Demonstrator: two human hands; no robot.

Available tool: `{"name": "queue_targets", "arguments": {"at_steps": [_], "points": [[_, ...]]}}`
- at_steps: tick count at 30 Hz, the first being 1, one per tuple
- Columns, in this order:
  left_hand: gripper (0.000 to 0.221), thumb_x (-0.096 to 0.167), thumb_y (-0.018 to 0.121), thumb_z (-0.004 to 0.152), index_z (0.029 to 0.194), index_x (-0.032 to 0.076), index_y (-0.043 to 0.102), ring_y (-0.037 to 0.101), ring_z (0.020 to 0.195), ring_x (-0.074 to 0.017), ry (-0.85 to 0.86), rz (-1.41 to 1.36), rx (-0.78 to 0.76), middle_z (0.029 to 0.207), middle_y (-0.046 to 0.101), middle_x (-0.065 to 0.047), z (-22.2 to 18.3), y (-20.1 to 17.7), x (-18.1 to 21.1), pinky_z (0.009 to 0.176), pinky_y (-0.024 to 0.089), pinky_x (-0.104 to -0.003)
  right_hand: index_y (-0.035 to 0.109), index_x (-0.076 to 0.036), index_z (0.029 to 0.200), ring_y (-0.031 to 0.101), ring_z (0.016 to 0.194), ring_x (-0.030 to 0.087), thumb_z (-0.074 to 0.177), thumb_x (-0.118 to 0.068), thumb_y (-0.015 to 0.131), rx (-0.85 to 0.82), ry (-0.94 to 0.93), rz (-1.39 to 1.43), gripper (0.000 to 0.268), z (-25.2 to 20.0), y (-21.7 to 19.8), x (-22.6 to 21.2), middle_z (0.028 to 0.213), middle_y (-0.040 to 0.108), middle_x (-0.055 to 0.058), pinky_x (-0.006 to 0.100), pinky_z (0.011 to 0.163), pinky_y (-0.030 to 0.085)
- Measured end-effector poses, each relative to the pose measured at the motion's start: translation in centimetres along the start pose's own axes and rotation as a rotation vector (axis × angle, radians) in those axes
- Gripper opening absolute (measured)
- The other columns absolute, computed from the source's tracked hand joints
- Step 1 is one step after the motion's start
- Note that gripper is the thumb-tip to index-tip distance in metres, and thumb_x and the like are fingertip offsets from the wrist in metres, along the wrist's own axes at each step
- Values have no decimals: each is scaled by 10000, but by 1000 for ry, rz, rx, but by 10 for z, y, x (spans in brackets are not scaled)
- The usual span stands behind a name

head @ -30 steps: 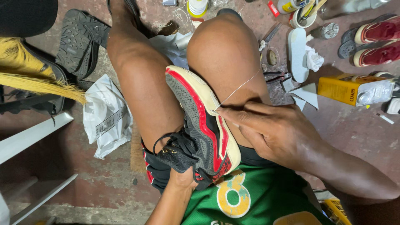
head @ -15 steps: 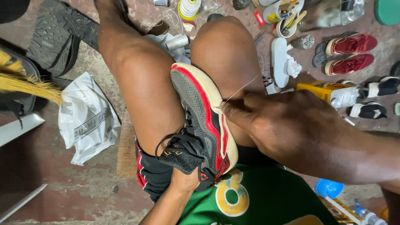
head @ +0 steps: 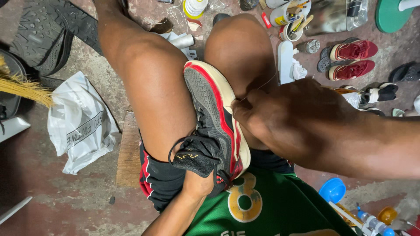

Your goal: The person stitches the sole of a sneaker using a needle and thread, pulling the thread through the shoe's side while holding the shoe on their lap.

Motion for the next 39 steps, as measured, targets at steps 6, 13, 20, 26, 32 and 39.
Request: {"name": "queue_targets", "arguments": {"at_steps": [6, 13, 20, 26, 32, 39], "points": [[214, 72, 538, 1007, 1145, -18, 674, 671, 964, -152, 16, 28, -7, 1080, 697, -92, 5, 0, -3, 870, 541, -300, 574, -20, 896, 667, 658, 316, 934, -110, 597, 431, -295, -178, 100, -4, 8, -8, 743, 589, 146, 461, 564, 536], [211, 74, 536, 1009, 1140, -17, 675, 672, 952, -146, 124, 60, -40, 1071, 696, -91, -2, 9, 18, 861, 544, -293, 584, -51, 990, 676, 693, 300, 839, -146, 661, 541, -316, 34, 194, -3, 13, 1, 738, 614, 104, 444, 585, 533], [212, 104, 537, 997, 1096, -25, 672, 733, 941, -159, 254, 329, 20, 1094, 711, -102, -91, 0, 70, 817, 591, -304, 612, -57, 1063, 735, 783, 271, 871, -152, 679, 691, -288, -12, 224, -16, 23, 14, 977, 722, 95, 391, 562, 541], [277, 186, 499, 1054, 1017, -16, 684, 754, 841, -196, 166, 100, 239, 1081, 767, -178, -120, -42, 46, 678, 607, -313, 718, -100, 1032, 682, 680, 286, 887, -209, 720, 661, -163, 176, 181, -24, 24, 30, 852, 718, 63, 384, 550, 512], [247, 83, 674, 965, 1197, 0, 657, 587, 842, -191, 472, 797, 729, 1205, 578, -165, -132, -34, 97, 626, 496, -285, 719, -97, 963, 662, 668, 308, 898, -263, 722, 581, -13, 66, 178, -32, 34, 39, 787, 701, 62, 408, 578, 509], [538, 93, 788, 872, 1363, 10, 584, 603, 698, -118, 771, 859, 376, 965, 636, -41, -101, 18, 106, 603, 522, -272, 749, -94, 1009, 672, 670, 301, 910, -247, 737, 630, 55, 66, 183, -44, 40, 43, 814, 704, 87, 400, 586, 511]]}}
Point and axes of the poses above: each hand's wrist, its own z-axis towards the middle knuckle, its own y-axis out of the palm, x = y × z, the point moved 3 cm from there along z, towards the middle knuckle
